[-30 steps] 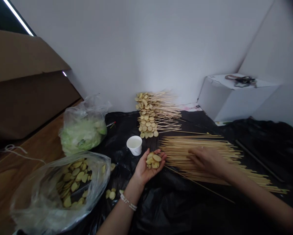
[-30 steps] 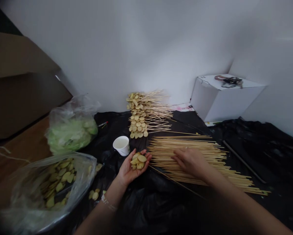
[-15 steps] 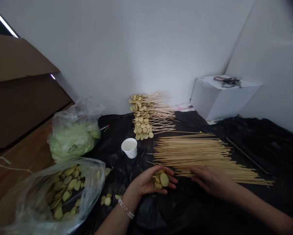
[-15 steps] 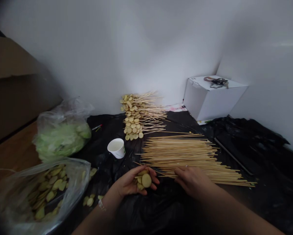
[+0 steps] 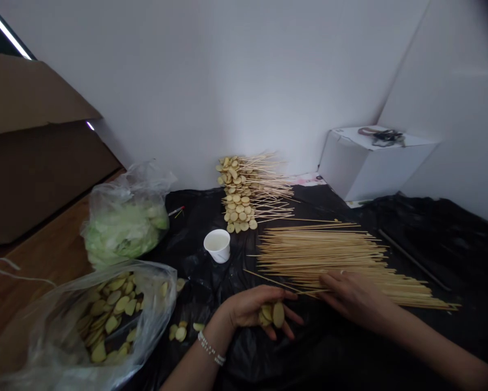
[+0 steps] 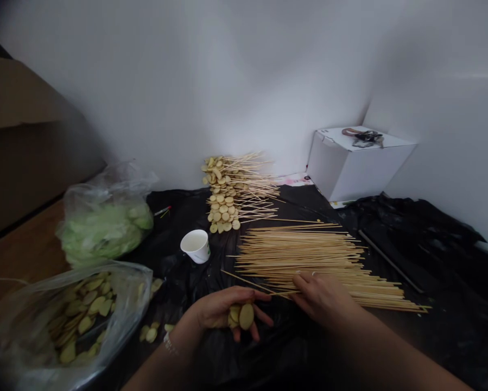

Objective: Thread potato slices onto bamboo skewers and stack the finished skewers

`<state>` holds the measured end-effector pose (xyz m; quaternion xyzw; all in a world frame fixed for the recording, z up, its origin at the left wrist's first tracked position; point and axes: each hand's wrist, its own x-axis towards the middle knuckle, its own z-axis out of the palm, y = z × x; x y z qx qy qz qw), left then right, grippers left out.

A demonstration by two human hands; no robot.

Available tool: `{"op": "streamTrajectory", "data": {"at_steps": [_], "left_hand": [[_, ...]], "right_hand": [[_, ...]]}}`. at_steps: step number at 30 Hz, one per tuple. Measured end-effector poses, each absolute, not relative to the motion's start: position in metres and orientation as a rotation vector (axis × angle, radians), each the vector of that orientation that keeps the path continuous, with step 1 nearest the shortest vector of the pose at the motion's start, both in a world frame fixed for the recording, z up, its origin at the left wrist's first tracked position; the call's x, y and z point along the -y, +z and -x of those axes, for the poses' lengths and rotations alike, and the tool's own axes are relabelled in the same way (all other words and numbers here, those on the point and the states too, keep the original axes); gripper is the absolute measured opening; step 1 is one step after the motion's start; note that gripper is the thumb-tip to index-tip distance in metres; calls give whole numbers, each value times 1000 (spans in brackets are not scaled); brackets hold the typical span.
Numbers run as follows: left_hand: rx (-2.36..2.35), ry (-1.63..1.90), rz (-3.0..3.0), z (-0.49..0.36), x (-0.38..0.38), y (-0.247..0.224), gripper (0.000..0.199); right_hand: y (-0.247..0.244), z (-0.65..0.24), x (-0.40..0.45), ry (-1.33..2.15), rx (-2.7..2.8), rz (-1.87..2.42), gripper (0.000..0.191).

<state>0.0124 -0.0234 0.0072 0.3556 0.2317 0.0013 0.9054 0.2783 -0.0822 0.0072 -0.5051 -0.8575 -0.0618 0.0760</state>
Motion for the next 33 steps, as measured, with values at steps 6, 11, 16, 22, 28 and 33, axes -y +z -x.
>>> {"op": "streamTrajectory", "data": {"at_steps": [6,11,16,22,28,33], "left_hand": [[-524,-7,-828,-16,28,12,43],[-533,-11,-848,-17,31,11,40],[-522,2,-852,-18,32,12,42],[-557,-11,-867,-19,34,13,43],[-521,-14,-883,-16,33,9,43],[-501,-9,-870,-15,32,9,43]], "right_hand": [[4,-266,85,-152,2609,1520,6],[1,-271,85,-190,2652,1510,22],[-4,-288,90,-330,2670,1519,30],[2,-289,81,-480,2690,1546,36],[1,-297,74,-565,2596,1703,29],[5,-306,70,-541,2529,1758,21]]}}
